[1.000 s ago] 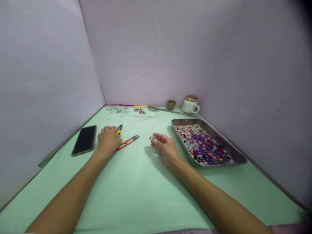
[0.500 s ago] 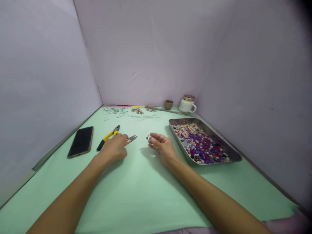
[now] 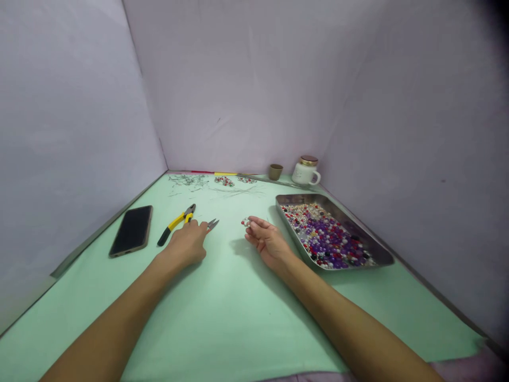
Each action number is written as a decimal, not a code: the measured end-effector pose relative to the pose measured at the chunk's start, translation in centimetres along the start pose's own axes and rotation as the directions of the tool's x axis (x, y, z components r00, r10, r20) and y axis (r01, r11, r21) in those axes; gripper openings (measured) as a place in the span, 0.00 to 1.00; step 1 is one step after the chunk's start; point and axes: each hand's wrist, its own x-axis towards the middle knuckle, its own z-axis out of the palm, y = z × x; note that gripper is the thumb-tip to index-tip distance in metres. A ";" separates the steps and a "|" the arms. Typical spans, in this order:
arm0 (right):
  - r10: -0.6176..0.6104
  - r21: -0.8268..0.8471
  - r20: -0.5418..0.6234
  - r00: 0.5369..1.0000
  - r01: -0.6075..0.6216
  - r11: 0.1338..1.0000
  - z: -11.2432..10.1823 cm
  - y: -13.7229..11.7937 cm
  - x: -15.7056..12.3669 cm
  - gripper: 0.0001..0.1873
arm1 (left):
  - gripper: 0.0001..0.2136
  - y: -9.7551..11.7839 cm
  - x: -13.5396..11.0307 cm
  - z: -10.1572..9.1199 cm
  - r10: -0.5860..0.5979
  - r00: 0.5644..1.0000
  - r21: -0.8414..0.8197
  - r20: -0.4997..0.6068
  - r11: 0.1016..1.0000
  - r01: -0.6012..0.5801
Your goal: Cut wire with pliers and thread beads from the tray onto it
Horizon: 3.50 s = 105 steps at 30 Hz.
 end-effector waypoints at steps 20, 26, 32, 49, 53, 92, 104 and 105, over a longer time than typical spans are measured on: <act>-0.046 -0.081 -0.066 0.997 0.041 0.996 -0.2 -0.4 0.2 0.13 | 0.16 3.0 -2.1 -3.8 -0.001 0.993 -0.964 -0.114 0.243 -0.111; -0.251 -0.127 -0.050 0.967 0.243 0.962 -0.4 0.1 0.5 0.14 | 0.17 3.9 -2.2 -3.1 0.068 0.989 -0.882 -0.128 0.448 -0.145; -0.328 -0.142 -0.050 0.943 0.319 0.937 -0.2 0.3 0.4 0.13 | 0.13 4.4 -2.4 -2.5 0.143 0.966 -0.822 -0.215 0.507 -0.258; -0.382 -0.192 -0.033 0.924 0.369 0.909 0.5 0.6 -0.6 0.11 | 0.10 5.1 -2.5 -1.4 0.154 0.955 -0.805 -0.253 0.515 -0.296; -0.369 -0.170 -0.017 0.929 0.361 0.917 0.5 0.7 -0.6 0.12 | 0.10 5.1 -2.4 -1.3 0.154 0.955 -0.804 -0.254 0.515 -0.297; -0.363 -0.166 -0.052 0.930 0.350 0.922 0.6 0.8 -0.7 0.11 | 0.11 5.2 -2.5 -1.3 0.099 0.964 -0.827 -0.248 0.496 -0.263; -0.361 -0.159 -0.038 0.932 0.351 0.923 0.7 0.8 -0.8 0.11 | 0.12 5.1 -2.7 -1.7 0.064 0.963 -0.814 -0.263 0.521 -0.257; -0.360 -0.159 -0.040 0.932 0.350 0.923 0.7 0.8 -0.8 0.11 | 0.12 5.1 -2.6 -1.7 0.045 0.961 -0.809 -0.273 0.531 -0.254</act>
